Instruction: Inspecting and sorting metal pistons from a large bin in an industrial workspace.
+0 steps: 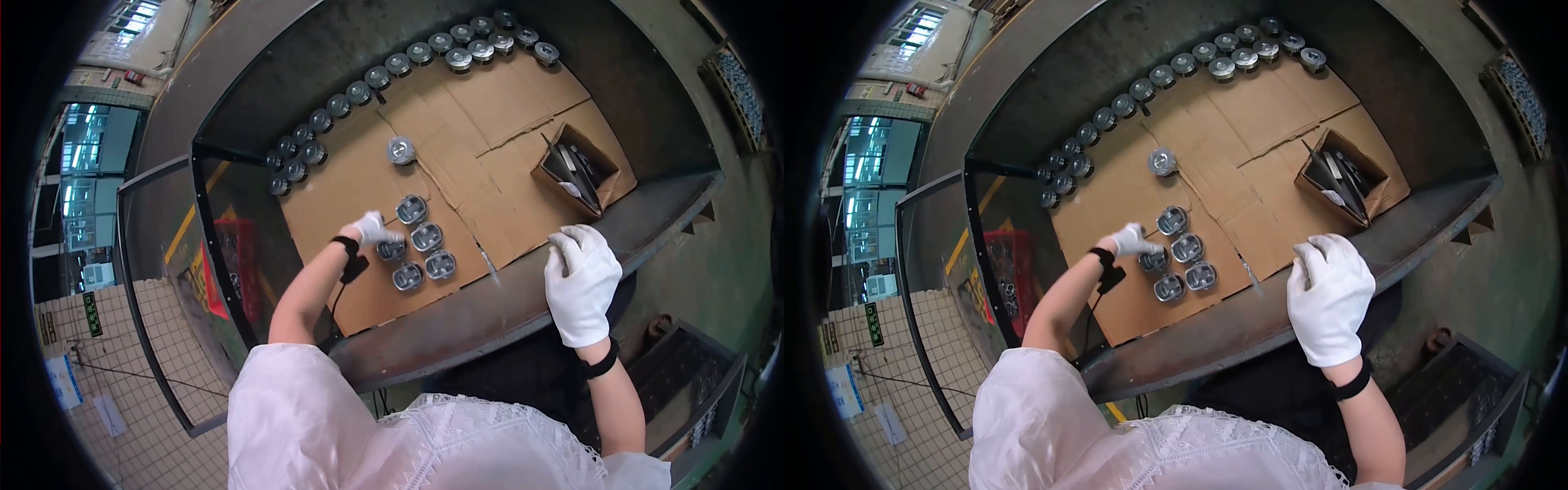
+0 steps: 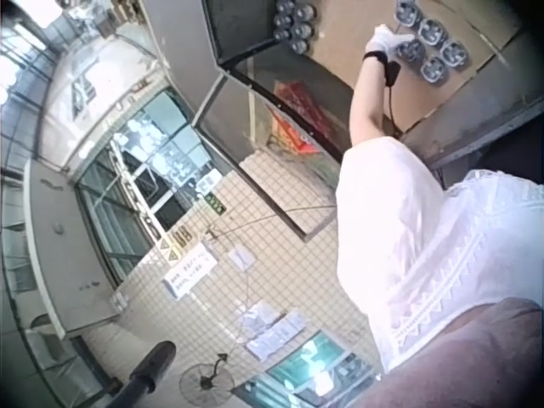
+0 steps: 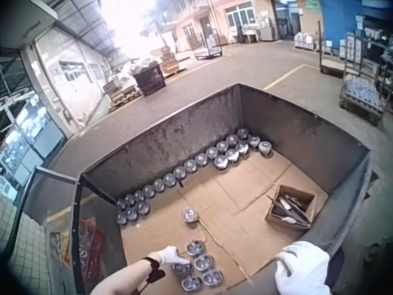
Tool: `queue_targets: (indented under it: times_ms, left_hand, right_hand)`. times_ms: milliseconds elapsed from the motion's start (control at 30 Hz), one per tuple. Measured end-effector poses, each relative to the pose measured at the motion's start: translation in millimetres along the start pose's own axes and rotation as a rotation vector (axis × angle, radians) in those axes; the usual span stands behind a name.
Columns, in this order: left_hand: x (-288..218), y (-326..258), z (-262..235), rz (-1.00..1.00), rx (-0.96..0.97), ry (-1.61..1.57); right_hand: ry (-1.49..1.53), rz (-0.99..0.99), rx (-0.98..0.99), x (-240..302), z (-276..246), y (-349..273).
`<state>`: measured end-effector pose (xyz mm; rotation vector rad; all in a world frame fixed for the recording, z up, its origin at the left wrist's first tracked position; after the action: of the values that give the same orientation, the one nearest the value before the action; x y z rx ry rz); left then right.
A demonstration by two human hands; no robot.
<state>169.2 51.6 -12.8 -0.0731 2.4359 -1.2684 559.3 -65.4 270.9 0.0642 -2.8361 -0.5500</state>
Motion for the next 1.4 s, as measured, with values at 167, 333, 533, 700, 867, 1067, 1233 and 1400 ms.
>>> queue_targets:
  times_ms: [167, 333, 533, 700, 867, 1067, 1233, 1400]
  left_hand:
    - [-30, 49, -103, 0.136, -0.447, 0.195]
    - [-88, 92, -83, 0.24, -0.525, 0.214]
    - [-99, 101, -80, 0.149, -0.657, 0.014]
    - [-171, -30, -75, 0.338, 0.047, -1.049]
    - [-240, -181, -30, 0.589, 0.424, -1.193]
    - [-284, -278, 58, 0.509, 0.769, -1.287]
    - [-303, -342, 108, 0.465, 0.765, -1.284]
    - [-317, -351, 150, 0.653, 0.703, -0.998]
  right_hand:
    - [0.016, 0.0, 0.027, 7, -3, 1]
    - [0.036, 0.033, 0.042, 1, 0, -1]
    - [0.053, 0.063, 0.04, -7, 3, 0]
    - [0.072, 0.016, -0.024, -7, -5, 0]
    - [0.124, -0.077, -0.115, 3, -20, -8]
    - [0.563, -0.187, -0.087, 14, -66, -64]
    - [0.414, -0.283, -0.107, 5, -105, -118]
    - [0.632, 0.264, 0.115, -48, -94, -180]
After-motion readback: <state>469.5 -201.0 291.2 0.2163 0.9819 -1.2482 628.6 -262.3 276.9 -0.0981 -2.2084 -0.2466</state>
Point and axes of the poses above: each hand's wrist, its own y-axis towards the middle knuckle, its own z-axis out of the palm, x = y × z, the point moved 6 cm from there along y, towards the middle knuckle, and after that the axes turned 10 degrees about -y, right-handed, at the moved point
